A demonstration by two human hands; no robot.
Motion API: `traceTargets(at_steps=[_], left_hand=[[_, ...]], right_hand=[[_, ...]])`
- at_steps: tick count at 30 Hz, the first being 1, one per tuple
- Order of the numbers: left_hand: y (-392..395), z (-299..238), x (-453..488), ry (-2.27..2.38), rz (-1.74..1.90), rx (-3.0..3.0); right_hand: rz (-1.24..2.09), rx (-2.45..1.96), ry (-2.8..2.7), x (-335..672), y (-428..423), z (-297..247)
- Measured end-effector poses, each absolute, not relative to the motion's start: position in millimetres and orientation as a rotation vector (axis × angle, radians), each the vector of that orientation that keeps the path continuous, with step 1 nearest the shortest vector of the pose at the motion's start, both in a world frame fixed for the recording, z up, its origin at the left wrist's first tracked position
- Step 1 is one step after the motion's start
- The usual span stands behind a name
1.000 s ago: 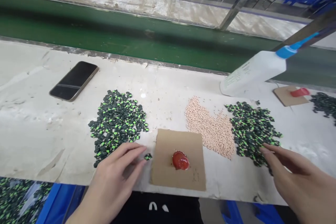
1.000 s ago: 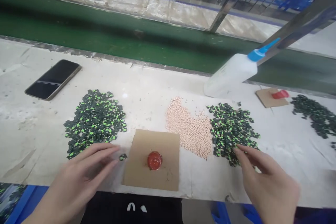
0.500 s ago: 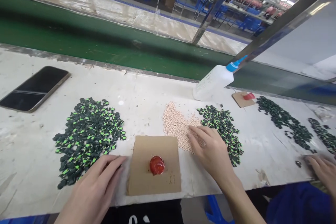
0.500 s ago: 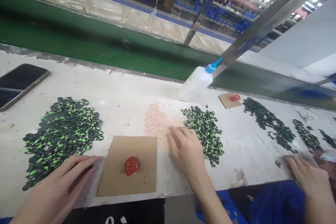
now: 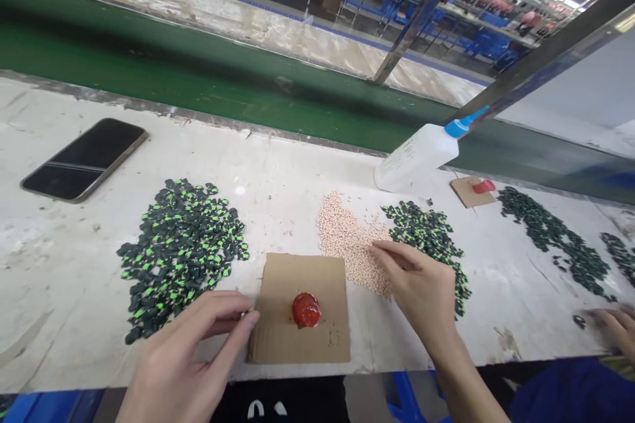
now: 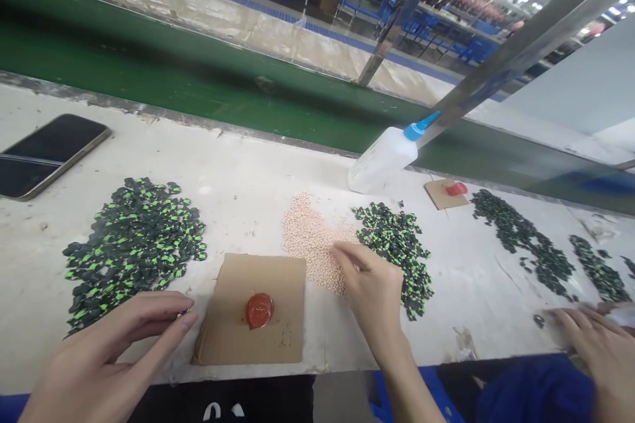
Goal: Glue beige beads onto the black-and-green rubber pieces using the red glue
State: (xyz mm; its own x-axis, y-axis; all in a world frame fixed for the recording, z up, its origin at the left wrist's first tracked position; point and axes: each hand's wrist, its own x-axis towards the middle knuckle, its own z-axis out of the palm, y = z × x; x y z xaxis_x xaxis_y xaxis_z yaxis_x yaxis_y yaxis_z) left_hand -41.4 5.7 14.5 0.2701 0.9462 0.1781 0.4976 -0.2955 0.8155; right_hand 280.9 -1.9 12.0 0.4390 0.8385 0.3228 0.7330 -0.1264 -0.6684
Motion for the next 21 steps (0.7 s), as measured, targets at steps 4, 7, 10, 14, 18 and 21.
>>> traceTargets(at_steps=[4,7,10,14,18,21], left_hand=[[6.9,28.8,-25.2,1.217,1.021,1.942],[4.3,36.6,-3.9,1.071,1.074,1.929],[-1.1,37.8,20.9,0.915,1.137,1.941],[-5.4,35.0,40.9,0.839,1.218,2.014],[-3.4,34.1,40.1,0.784,1.172,2.117],[-3.1,32.2,38.2,0.776,1.175,2.216]], right_hand=[[0.4,-1.825,-1.131,275.3,-10.9,21.8],[0.601,-1.717,-1.032,263.0,-23.0,32.9],[0.86,-1.546,-0.883,243.4,-36.7,42.9],[1.115,-1.445,-0.628,214.5,-50.2,53.4],[1.112,-1.531,-0.613,202.1,-54.8,62.1],[1.091,-1.552,-0.879,206.1,-54.4,65.8]])
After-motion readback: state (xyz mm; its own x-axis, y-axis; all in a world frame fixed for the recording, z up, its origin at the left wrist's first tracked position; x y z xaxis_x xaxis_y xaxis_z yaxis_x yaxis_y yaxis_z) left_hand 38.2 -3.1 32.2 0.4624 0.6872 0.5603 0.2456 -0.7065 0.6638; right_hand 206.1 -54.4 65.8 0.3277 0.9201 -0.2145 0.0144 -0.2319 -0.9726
